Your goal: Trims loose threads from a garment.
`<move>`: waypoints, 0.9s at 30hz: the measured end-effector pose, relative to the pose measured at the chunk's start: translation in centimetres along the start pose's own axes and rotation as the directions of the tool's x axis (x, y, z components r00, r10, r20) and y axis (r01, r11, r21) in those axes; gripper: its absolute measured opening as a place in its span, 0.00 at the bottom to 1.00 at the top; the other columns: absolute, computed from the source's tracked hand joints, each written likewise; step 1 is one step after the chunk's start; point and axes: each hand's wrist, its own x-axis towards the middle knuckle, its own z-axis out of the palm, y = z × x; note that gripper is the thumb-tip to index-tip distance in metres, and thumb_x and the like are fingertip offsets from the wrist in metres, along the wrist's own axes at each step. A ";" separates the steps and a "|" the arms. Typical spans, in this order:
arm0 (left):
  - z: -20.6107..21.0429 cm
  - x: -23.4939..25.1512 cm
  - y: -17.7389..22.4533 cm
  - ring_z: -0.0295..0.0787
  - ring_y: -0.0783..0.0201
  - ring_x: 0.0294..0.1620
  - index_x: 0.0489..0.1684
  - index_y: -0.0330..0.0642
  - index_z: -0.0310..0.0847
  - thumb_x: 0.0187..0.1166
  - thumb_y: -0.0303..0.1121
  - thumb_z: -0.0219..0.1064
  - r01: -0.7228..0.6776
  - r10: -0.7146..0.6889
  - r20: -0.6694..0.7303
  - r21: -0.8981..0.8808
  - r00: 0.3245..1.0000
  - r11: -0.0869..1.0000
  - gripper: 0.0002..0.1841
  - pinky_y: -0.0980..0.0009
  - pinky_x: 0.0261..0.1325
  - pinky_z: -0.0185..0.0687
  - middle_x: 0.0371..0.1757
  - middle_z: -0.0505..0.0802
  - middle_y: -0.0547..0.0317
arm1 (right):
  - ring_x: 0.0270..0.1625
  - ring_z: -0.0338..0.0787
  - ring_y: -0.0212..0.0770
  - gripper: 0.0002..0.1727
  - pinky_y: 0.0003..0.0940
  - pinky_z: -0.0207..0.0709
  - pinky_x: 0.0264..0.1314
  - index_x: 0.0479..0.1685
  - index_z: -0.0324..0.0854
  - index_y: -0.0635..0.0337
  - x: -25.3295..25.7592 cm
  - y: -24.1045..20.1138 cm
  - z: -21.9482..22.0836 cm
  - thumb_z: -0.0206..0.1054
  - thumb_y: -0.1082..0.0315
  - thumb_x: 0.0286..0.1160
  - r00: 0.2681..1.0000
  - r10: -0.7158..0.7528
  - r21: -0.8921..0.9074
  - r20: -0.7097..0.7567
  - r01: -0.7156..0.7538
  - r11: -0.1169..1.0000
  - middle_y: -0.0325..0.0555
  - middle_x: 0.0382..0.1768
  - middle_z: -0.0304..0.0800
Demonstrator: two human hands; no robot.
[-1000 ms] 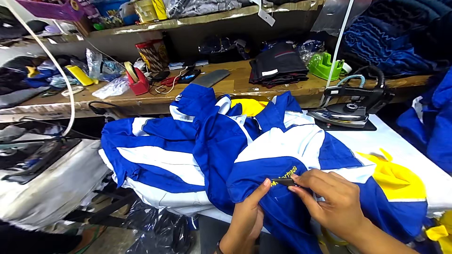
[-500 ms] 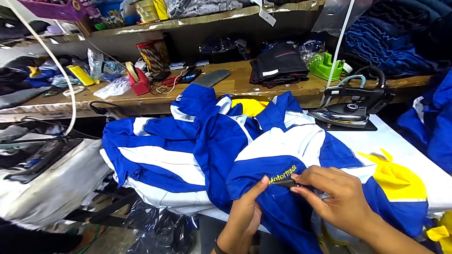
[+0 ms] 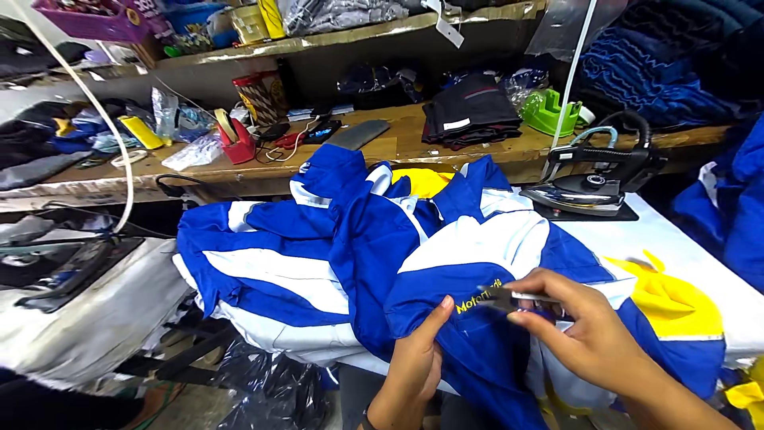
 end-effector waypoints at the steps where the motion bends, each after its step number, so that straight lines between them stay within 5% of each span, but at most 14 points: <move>1: 0.2 -0.1 0.2 0.94 0.61 0.52 0.53 0.32 0.82 0.85 0.23 0.60 -0.004 0.004 0.018 0.009 1.000 1.000 0.08 0.62 0.62 0.90 0.47 0.95 0.50 | 0.39 0.81 0.16 0.21 0.11 0.75 0.38 0.56 0.82 0.57 0.1 -0.2 -0.1 0.65 0.47 0.83 0.999 0.037 0.114 -0.006 -0.036 0.993 0.30 0.40 0.86; 3: 0.7 -0.4 0.9 0.94 0.62 0.55 0.56 0.34 0.82 0.89 0.28 0.56 0.029 -0.028 0.120 -0.007 0.992 1.000 0.11 0.62 0.65 0.88 0.50 0.95 0.52 | 0.38 0.76 0.12 0.31 0.08 0.69 0.36 0.60 0.78 0.56 -0.1 -0.9 0.6 0.72 0.39 0.73 0.995 0.059 0.222 -0.076 -0.040 0.974 0.25 0.40 0.83; 6: 1.6 -0.4 2.0 0.91 0.64 0.62 0.58 0.43 0.84 0.88 0.41 0.60 0.094 -0.040 0.459 -0.095 0.888 0.991 0.14 0.61 0.71 0.84 0.55 0.95 0.57 | 0.40 0.72 0.11 0.43 0.06 0.65 0.40 0.65 0.76 0.55 -0.8 -2.1 2.9 0.82 0.34 0.55 0.974 -0.035 0.103 -0.226 0.059 0.993 0.25 0.41 0.79; 8: 2.3 -0.4 2.6 0.90 0.69 0.62 0.55 0.48 0.90 0.83 0.48 0.66 0.046 -0.018 0.614 -0.029 0.789 0.999 0.16 0.65 0.71 0.83 0.55 0.95 0.63 | 0.50 0.82 0.20 0.36 0.11 0.76 0.50 0.61 0.80 0.61 -0.9 -2.5 3.6 0.84 0.44 0.60 0.957 -0.106 -0.008 -0.270 0.108 0.994 0.39 0.48 0.86; 10: 2.7 -0.2 3.6 0.88 0.77 0.61 0.51 0.52 0.92 0.82 0.50 0.66 -0.193 0.046 0.702 0.131 0.711 0.972 0.15 0.72 0.71 0.80 0.54 0.95 0.72 | 0.55 0.87 0.27 0.15 0.15 0.80 0.56 0.47 0.87 0.64 -0.3 -2.5 3.0 0.74 0.62 0.70 0.946 -0.152 -0.076 -0.288 0.136 0.988 0.49 0.50 0.90; 13: 2.1 1.2 5.7 0.78 0.82 0.71 0.68 0.42 0.79 0.85 0.61 0.56 -0.655 0.169 0.776 0.369 0.608 0.660 0.31 0.73 0.80 0.71 0.65 0.89 0.72 | 0.51 0.90 0.20 0.10 0.15 0.82 0.54 0.42 0.88 0.63 1.3 -2.6 0.8 0.62 0.68 0.82 0.952 -0.088 -0.072 -0.292 0.070 0.995 0.42 0.46 0.95; 16: 1.1 0.9 7.4 0.77 0.83 0.72 0.71 0.45 0.80 0.85 0.67 0.45 -0.775 0.343 0.700 0.513 0.627 0.369 0.37 0.72 0.80 0.72 0.66 0.88 0.73 | 0.31 0.78 0.10 0.06 0.08 0.73 0.35 0.48 0.77 0.52 4.0 -4.6 -0.2 0.58 0.62 0.89 0.988 0.038 0.220 -0.152 -0.003 0.975 0.23 0.31 0.80; 18: 0.5 -0.8 9.8 0.78 0.89 0.68 0.62 0.69 0.85 0.83 0.69 0.43 -0.811 0.542 0.617 0.526 0.571 0.256 0.29 0.78 0.75 0.73 0.61 0.89 0.90 | 0.20 0.73 0.13 0.02 0.09 0.69 0.23 0.48 0.76 0.45 6.8 -7.4 -0.2 0.59 0.63 0.89 0.992 0.107 0.592 0.059 -0.121 0.797 0.22 0.24 0.78; 20: 0.6 -2.4 12.8 0.78 0.85 0.71 0.61 0.75 0.86 0.81 0.71 0.45 -0.867 0.710 0.546 0.462 0.444 0.187 0.27 0.75 0.77 0.71 0.63 0.89 0.91 | 0.13 0.69 0.14 0.09 0.08 0.65 0.16 0.42 0.77 0.44 10.2 -9.8 0.7 0.54 0.67 0.91 0.961 0.128 0.802 0.247 -0.277 0.530 0.25 0.17 0.76; 21: 0.9 -2.6 13.9 0.77 0.82 0.73 0.63 0.72 0.85 0.82 0.70 0.47 -0.880 0.757 0.527 0.456 0.385 0.130 0.27 0.72 0.79 0.69 0.66 0.88 0.88 | 0.18 0.75 0.16 0.12 0.11 0.70 0.21 0.44 0.80 0.49 12.3 -8.6 2.4 0.51 0.72 0.92 0.960 0.077 0.873 0.268 -0.276 0.403 0.30 0.20 0.80; 22: 1.2 -2.6 14.8 0.76 0.83 0.74 0.66 0.69 0.82 0.84 0.68 0.48 -0.861 0.774 0.513 0.501 0.370 0.080 0.27 0.72 0.79 0.70 0.66 0.86 0.88 | 0.40 0.88 0.23 0.16 0.17 0.83 0.43 0.65 0.76 0.63 15.3 -3.0 5.8 0.45 0.76 0.92 0.929 -0.329 0.974 0.172 -0.110 0.200 0.40 0.40 0.89; 23: 1.6 -2.1 15.2 0.76 0.86 0.72 0.69 0.67 0.79 0.84 0.67 0.48 -0.817 0.773 0.489 0.573 0.404 0.064 0.27 0.76 0.76 0.72 0.66 0.85 0.90 | 0.56 0.90 0.28 0.19 0.23 0.83 0.61 0.75 0.71 0.68 18.4 0.9 8.7 0.46 0.74 0.92 0.865 -0.491 0.990 0.104 -0.045 0.131 0.45 0.53 0.90; 24: 1.6 -1.1 15.1 0.77 0.87 0.69 0.71 0.63 0.76 0.85 0.67 0.48 -0.773 0.754 0.465 0.628 0.464 0.089 0.28 0.77 0.74 0.75 0.64 0.85 0.88 | 0.61 0.89 0.29 0.19 0.26 0.82 0.67 0.76 0.72 0.66 20.7 3.1 10.1 0.48 0.71 0.93 0.860 -0.496 0.987 0.116 -0.043 0.156 0.43 0.57 0.91; 27: -1.0 3.4 11.8 0.82 0.77 0.65 0.69 0.48 0.79 0.87 0.62 0.51 -0.710 0.647 0.406 0.631 0.645 0.312 0.30 0.67 0.71 0.81 0.61 0.89 0.71 | 0.51 0.88 0.17 0.12 0.18 0.82 0.59 0.58 0.78 0.59 20.5 5.9 8.2 0.49 0.69 0.92 0.957 -0.118 0.872 0.266 -0.186 0.452 0.29 0.44 0.91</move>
